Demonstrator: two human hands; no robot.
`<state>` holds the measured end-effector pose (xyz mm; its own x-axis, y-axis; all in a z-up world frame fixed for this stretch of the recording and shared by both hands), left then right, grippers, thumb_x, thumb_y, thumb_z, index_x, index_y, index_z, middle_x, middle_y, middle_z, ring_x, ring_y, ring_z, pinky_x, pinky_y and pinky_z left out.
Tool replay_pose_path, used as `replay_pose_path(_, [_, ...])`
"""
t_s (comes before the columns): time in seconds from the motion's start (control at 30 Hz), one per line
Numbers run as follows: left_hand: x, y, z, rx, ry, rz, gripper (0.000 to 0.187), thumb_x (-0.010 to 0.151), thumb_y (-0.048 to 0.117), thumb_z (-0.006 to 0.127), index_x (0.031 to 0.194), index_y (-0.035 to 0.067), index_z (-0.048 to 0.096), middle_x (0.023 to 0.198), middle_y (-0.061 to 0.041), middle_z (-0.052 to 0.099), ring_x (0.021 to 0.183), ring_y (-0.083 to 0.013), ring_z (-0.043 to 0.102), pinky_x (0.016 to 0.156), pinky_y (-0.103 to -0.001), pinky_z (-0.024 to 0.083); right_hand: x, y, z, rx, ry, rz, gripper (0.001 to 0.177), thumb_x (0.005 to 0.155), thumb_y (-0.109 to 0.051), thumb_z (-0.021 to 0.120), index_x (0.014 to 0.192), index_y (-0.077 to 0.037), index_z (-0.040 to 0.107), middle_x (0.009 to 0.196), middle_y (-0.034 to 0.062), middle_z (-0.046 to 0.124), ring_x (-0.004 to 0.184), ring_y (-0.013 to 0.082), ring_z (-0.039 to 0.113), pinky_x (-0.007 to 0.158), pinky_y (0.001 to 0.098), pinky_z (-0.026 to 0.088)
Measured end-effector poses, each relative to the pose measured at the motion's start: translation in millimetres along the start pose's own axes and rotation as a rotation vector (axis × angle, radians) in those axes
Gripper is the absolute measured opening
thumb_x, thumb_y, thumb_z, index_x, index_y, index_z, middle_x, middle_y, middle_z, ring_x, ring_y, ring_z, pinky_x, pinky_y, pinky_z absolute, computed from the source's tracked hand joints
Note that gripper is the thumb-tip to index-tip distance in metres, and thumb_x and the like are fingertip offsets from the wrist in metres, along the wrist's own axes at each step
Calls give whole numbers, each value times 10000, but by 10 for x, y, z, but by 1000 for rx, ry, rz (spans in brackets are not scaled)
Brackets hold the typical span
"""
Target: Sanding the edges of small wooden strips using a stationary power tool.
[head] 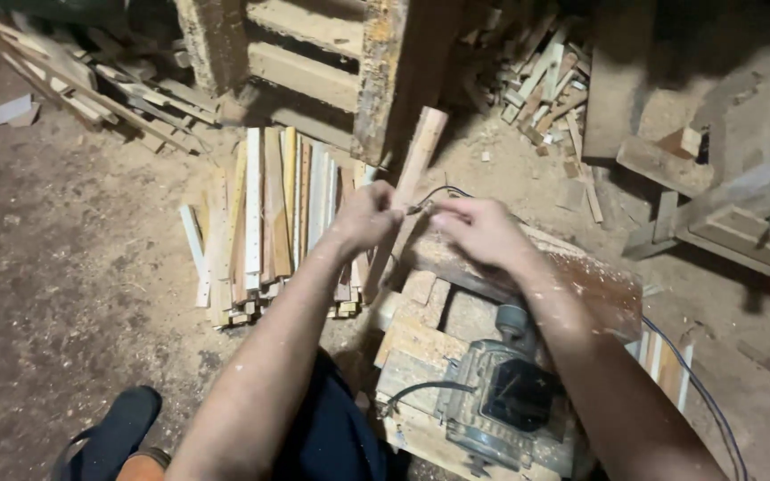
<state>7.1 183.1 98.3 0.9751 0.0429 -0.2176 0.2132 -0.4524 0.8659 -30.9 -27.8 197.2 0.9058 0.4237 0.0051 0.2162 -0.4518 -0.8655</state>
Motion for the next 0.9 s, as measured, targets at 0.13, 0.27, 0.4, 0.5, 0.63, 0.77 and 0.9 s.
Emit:
replay_pose_path(0.13, [-290, -214, -357, -433, 99, -108, 163, 845, 89, 731, 964, 54, 624, 784, -58, 566, 723, -212, 660, 606, -312, 584, 348, 22, 670, -114, -163, 16, 342, 909, -286, 745, 1221, -147, 759, 1075, 106, 795, 1026, 236, 757, 926, 412, 586])
replay_pose_path(0.27, [-27, -729, -421, -164, 177, -284, 200, 727, 208, 776, 897, 104, 783, 873, -191, 734, 968, -331, 732, 826, -472, 576, 704, 515, 1425, 113, -336, 447, 352, 928, -266, 705, 1127, 24, 697, 713, 133, 704, 592, 189, 719, 564, 255, 619])
replay_pose_path(0.4, [362, -1287, -242, -259, 230, -331, 248, 688, 112, 758, 934, 100, 786, 805, -186, 734, 852, -328, 763, 730, -466, 615, 928, 930, 1814, 261, -157, 580, 236, 829, -132, 814, 998, 29, 780, 763, 222, 738, 643, 299, 765, 587, 372, 666])
replay_pose_path(0.5, [221, -925, -437, -253, 246, -324, 699, 834, 319, 741, 1438, 19, 558, 1179, -201, 726, 1207, -327, 669, 1003, -506, 555, 1293, 1120, 2008, 332, -9, 502, 420, 774, -86, 782, 1185, -14, 726, 921, 208, 736, 726, 294, 773, 667, 358, 675])
replay_pose_path(0.63, [651, -1377, -368, 42, 225, -295, 670, 924, 399, 655, 1478, 42, 537, 1334, -271, 646, 1325, -429, 564, 1111, -561, 465, 1302, 1101, 1889, 47, -172, 397, 596, 759, -247, 803, 1328, -122, 678, 1008, 105, 760, 856, 175, 766, 811, 357, 649])
replay_pose_path(0.77, [691, -998, -187, 136, 173, -172, 527, 934, 368, 648, 1362, 61, 651, 1244, -250, 703, 1261, -425, 618, 1067, -555, 502, 1148, 1116, 1415, 162, -251, 319, 580, 884, -222, 771, 1420, -81, 601, 1297, 119, 702, 1208, 213, 659, 1033, 358, 531])
replay_pose_path(0.9, [469, -274, 302, 94, 50, -2, 492, 912, 297, 682, 1323, 26, 668, 1192, -234, 729, 1238, -394, 637, 1072, -524, 507, 674, 1251, 525, 285, -153, 277, 522, 963, -109, 672, 1465, -41, 543, 1385, 101, 657, 1236, 160, 601, 1091, 341, 492])
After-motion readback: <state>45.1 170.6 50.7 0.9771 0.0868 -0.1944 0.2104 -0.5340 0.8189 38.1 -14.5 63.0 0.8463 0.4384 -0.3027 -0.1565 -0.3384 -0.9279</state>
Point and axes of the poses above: each hand's wrist, its own x-axis towards the middle knuckle, its own z-axis out of the palm, y = z × x, the point moved 3 cm from there along x, towards the middle knuckle
